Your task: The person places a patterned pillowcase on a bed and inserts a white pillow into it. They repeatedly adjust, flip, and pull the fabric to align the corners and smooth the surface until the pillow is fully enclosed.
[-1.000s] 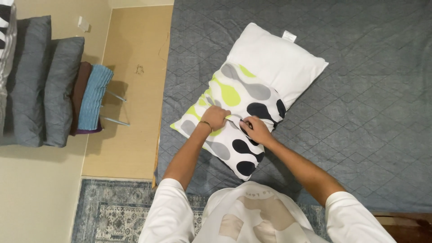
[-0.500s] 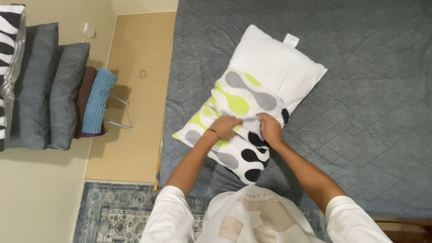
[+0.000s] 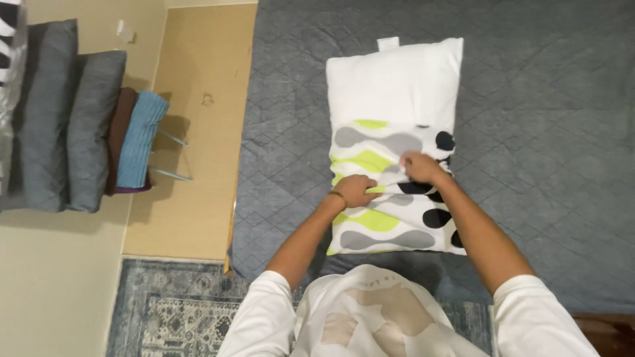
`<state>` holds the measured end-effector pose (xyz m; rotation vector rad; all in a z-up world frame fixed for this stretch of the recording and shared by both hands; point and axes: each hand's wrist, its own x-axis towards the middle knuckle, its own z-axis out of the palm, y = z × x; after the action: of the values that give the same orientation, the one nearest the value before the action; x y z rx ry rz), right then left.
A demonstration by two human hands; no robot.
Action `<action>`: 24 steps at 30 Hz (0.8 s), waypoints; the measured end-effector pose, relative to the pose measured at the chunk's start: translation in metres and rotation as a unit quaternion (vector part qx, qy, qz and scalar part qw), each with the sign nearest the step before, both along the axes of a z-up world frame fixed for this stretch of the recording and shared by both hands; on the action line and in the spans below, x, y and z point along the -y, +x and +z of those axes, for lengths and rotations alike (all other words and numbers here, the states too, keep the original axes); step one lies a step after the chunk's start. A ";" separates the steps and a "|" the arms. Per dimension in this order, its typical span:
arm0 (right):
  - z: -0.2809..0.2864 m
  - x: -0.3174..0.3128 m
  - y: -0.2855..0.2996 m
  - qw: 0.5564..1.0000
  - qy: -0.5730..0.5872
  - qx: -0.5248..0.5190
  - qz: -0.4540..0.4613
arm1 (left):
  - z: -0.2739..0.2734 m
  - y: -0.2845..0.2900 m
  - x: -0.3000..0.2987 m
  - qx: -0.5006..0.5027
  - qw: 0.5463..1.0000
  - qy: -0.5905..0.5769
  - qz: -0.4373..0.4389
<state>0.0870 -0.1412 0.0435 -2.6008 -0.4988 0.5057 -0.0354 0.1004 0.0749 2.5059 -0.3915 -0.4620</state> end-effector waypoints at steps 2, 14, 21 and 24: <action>0.010 0.016 -0.018 0.994 -0.044 -0.091 0.029 | 0.020 -0.006 -0.004 0.018 0.998 -0.015 -0.050; 0.078 0.019 -0.055 0.979 0.047 -0.194 0.049 | -0.063 0.000 -0.008 0.237 0.966 0.084 0.053; 0.066 0.015 -0.073 0.984 0.049 0.069 0.160 | -0.046 -0.033 -0.006 0.044 0.998 -0.044 0.033; 0.042 0.006 -0.074 0.958 -0.057 0.133 0.248 | -0.037 -0.042 0.008 0.047 0.998 -0.038 0.002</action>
<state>0.0130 -0.1469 0.0855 -2.6596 -1.2643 0.3415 -0.0771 0.0926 0.0379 2.4600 -0.4307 -0.3232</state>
